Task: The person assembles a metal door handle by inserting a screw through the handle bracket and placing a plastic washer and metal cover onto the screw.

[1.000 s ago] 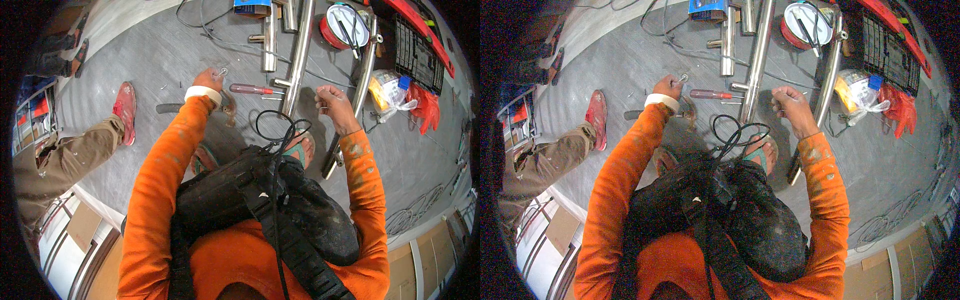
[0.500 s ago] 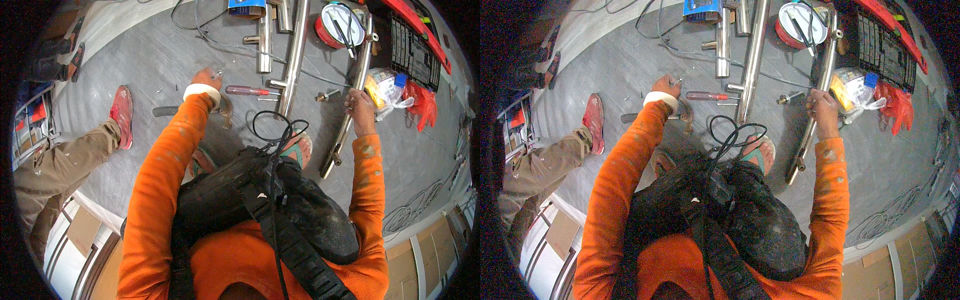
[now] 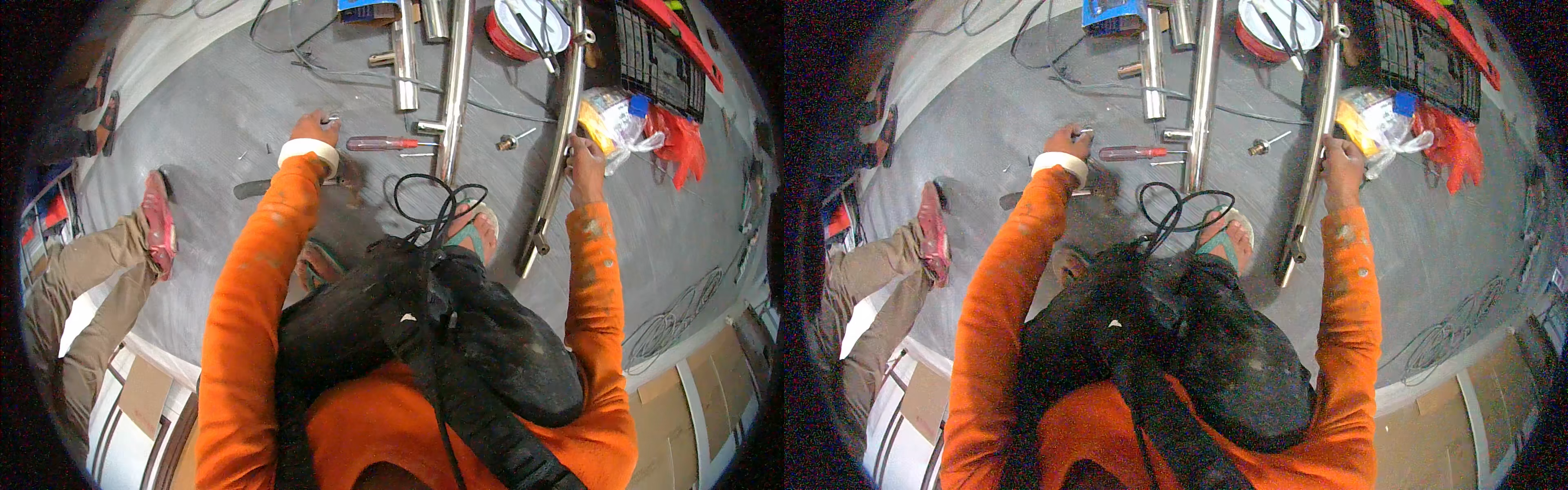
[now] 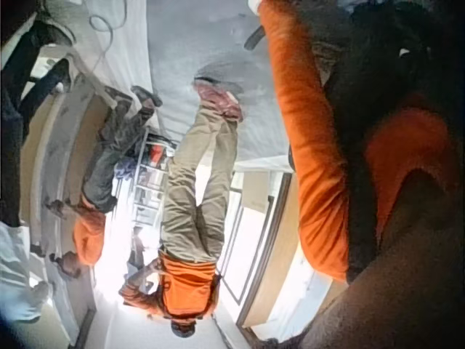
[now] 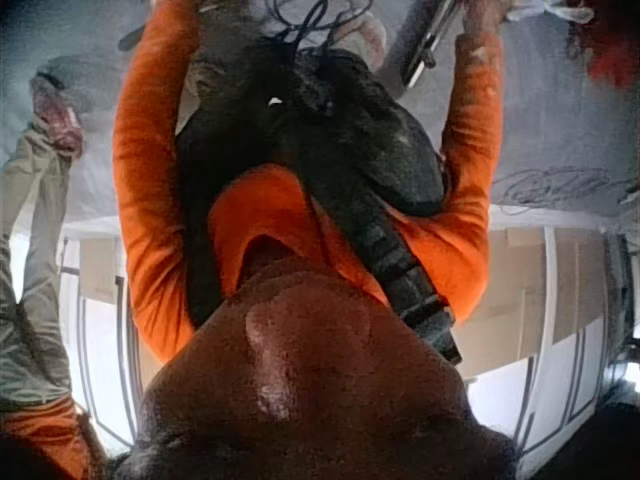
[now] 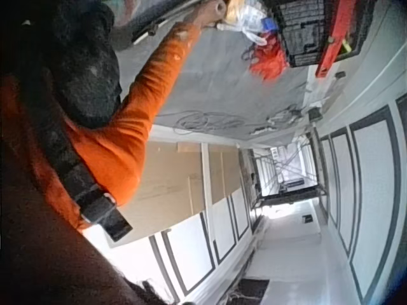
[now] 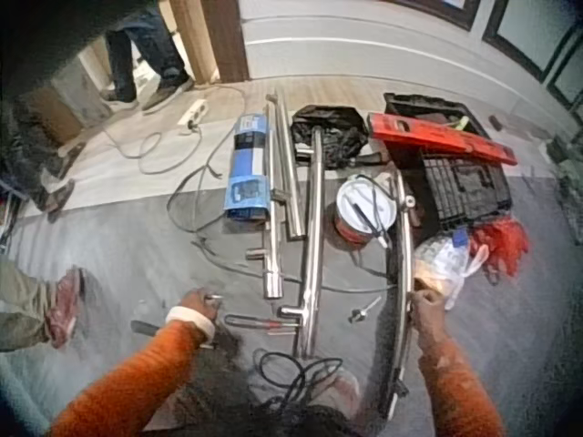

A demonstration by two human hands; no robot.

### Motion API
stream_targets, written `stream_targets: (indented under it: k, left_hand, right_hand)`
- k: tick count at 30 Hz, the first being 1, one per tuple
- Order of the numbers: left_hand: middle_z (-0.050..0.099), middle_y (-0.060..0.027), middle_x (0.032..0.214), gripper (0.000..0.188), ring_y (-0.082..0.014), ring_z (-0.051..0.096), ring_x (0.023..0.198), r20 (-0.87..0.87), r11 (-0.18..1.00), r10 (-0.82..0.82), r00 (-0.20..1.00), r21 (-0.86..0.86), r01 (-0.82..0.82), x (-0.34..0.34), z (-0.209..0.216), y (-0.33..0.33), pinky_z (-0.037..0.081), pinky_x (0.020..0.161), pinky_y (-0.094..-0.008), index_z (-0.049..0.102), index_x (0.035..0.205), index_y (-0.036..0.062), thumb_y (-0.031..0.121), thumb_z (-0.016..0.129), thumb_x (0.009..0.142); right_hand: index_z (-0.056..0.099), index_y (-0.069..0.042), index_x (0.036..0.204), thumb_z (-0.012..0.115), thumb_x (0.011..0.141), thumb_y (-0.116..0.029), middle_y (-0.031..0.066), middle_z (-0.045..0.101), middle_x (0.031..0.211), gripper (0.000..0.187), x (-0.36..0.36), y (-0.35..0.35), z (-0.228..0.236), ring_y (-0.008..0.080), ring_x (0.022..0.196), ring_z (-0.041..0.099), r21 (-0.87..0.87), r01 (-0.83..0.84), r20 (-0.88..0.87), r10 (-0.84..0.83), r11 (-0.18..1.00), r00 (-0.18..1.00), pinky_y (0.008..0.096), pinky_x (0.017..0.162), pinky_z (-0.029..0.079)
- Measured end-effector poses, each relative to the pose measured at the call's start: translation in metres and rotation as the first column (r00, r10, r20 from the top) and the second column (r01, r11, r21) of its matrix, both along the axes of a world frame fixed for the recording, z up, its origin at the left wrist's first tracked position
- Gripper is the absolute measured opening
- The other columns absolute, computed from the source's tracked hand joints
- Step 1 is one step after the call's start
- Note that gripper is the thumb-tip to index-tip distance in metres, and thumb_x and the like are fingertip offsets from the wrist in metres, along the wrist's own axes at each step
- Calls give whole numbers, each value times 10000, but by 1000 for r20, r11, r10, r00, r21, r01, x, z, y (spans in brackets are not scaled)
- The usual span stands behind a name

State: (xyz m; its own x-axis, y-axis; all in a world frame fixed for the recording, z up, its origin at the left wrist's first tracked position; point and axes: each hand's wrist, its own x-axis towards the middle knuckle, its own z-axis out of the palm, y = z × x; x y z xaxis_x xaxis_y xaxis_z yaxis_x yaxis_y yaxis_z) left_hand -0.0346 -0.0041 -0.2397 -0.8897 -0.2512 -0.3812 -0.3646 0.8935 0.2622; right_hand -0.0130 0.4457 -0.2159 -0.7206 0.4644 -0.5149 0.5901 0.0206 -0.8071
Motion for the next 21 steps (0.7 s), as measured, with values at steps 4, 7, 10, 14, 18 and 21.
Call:
stream_targets:
  k: [4,7,10,14,18,21]
  left_hand:
    - [569,-201,1048,408,-367,522,1001,-29,999,-27,999,38,28,-1,2,10,417,872,-409,585,1038,39,339,614,763]
    - [573,-200,1046,429,-360,529,993,101,1000,-13,995,-7,14,-5,-9,3,417,867,-404,586,1044,39,354,620,755]
    - [579,-200,1035,444,-354,537,980,-25,997,-68,997,19,69,1,-14,-8,420,855,-399,590,1032,26,363,627,745]
    - [581,-205,1014,454,-351,544,957,-43,996,-84,996,0,84,-1,-16,-5,423,834,-399,593,1012,9,364,639,734]
    - [579,-212,993,443,-356,542,932,0,998,-53,999,36,53,-2,-1,8,422,819,-408,592,991,1,353,645,728]
    - [573,-218,985,418,-366,534,928,-56,997,-64,996,45,67,3,-8,-3,418,820,-412,592,976,4,338,646,729]
  right_hand:
    - [576,-55,802,659,754,-312,4,536,652,275,7,8,-3,85,528,474,152,-41,63,32,988,998,230,464,377]
    - [580,-36,839,684,704,-413,38,558,693,413,8,15,-13,130,588,517,212,-185,187,146,960,972,258,537,415]
    - [594,-6,930,693,663,-473,76,586,780,547,11,7,2,158,683,546,54,-369,368,325,928,871,289,597,435]
    - [581,27,1019,694,642,-488,144,614,901,648,34,13,-22,218,804,581,65,-413,302,376,909,876,333,732,451]
    - [563,49,1042,694,640,-493,176,613,921,688,61,20,-25,235,833,588,106,-454,353,393,885,849,342,763,450]
    - [559,52,1008,688,649,-497,167,615,870,668,82,9,-13,221,784,588,102,-481,365,417,871,832,338,721,456]
